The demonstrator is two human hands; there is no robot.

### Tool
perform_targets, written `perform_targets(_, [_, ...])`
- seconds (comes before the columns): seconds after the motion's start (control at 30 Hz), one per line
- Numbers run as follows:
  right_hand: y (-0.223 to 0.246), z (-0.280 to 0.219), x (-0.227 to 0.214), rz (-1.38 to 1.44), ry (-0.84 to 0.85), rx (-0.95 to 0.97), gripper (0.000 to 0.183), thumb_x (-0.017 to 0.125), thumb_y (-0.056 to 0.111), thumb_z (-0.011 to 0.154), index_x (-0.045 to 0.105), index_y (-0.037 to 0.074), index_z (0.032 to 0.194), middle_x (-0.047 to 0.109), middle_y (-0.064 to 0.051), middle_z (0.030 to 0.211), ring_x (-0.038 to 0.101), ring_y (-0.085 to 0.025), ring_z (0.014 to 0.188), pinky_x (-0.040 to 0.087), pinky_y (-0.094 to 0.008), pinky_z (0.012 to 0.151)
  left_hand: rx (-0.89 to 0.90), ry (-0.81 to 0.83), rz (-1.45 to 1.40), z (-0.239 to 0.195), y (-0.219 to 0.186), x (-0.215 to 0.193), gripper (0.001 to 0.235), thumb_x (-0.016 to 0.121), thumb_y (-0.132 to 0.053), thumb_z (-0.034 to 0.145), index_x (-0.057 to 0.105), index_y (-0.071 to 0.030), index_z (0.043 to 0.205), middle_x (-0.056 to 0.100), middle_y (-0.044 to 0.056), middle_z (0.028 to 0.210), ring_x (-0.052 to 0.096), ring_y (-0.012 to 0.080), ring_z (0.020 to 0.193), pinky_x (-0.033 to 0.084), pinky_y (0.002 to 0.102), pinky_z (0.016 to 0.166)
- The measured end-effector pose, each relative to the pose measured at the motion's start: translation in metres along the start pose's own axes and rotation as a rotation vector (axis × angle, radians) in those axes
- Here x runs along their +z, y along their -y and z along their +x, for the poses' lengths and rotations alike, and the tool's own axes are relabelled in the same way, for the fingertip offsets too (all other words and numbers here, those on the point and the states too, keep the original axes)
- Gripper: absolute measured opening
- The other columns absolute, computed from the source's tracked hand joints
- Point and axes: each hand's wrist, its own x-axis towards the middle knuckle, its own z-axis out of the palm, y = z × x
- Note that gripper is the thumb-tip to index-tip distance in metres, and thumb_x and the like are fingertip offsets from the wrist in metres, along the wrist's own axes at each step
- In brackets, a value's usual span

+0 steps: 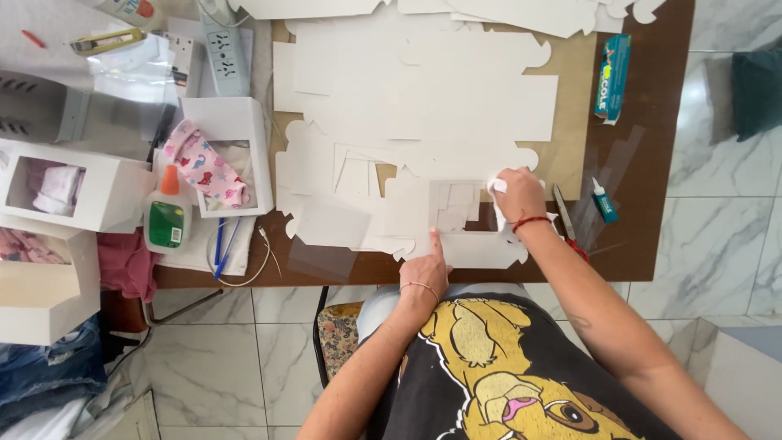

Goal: The person assembles flat white cardboard pieces into small boxes. They apply glue to the tabs, fold the cardboard, and press the joints together. The person repeats this process for multiple units, stacking the finished boxes on the table.

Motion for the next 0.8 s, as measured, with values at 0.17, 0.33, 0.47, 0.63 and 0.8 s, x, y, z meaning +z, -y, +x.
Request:
perform_targets(0.17, [0.008,-0.047,-0.085,0.03,0.578,0.22,0.036,0.069,0.035,0.063,0.067,0.019,0.095,0.065,-0.01,0.094,0.06,-0.028,0.095,0.047,-0.038,0.082,-0.002,-0.048,-0.089,0.024,0.014,0.01,0.055,0.039,-0.043,0.084,0.024,-0.016,0.13,0.063,0.009,0.085,0.062,0.0283,0.084,0.049,0.045,0.064])
perform_targets(0.33, [-0.02,-0.076,-0.193,0.32,0.568,0.342,0.037,0.065,0.029,0.063,0.067,0.007,0.093,0.065,-0.025,0.091,0.059,-0.04,0.09,0.046,-0.042,0.075,-0.038,-0.299,-0.663,0.028,0.058,-0.006,0.025,0.05,-0.037,0.08,0.059,-0.026,0.101,0.063,0.01,0.078,0.061,0.0289,0.082,0.048,0.039,0.072])
perform_targets(0.47, [-0.095,-0.072,-0.196,0.134,0.296,0.517,0.04,0.056,0.024,0.068,0.063,0.005,0.102,0.062,-0.016,0.098,0.055,-0.033,0.085,0.042,-0.038,0.07,-0.255,-0.579,-0.919,0.023,0.071,-0.018,0.022,0.054,-0.022,0.077,0.055,-0.016,0.098,0.045,0.007,0.102,0.052,0.0158,0.089,0.042,0.033,0.079])
perform_targets(0.63, [-0.109,-0.059,-0.166,0.194,0.078,0.521,0.045,0.053,0.024,0.07,0.056,0.007,0.112,0.057,-0.019,0.106,0.052,-0.04,0.093,0.04,-0.043,0.078,-0.314,-0.574,-1.248,0.031,0.078,-0.018,0.04,0.057,-0.015,0.07,0.048,-0.009,0.109,0.049,0.007,0.11,0.054,0.014,0.095,0.045,0.029,0.082])
perform_targets(0.8, [-0.08,-0.084,-0.149,0.355,-0.157,0.269,0.038,0.061,0.019,0.074,0.057,0.005,0.11,0.047,-0.016,0.116,0.046,-0.028,0.105,0.036,-0.039,0.088,-0.402,-0.441,-1.215,0.043,0.079,-0.022,0.047,0.064,-0.019,0.068,0.047,-0.011,0.111,0.057,0.004,0.101,0.055,0.0147,0.092,0.045,0.029,0.081])
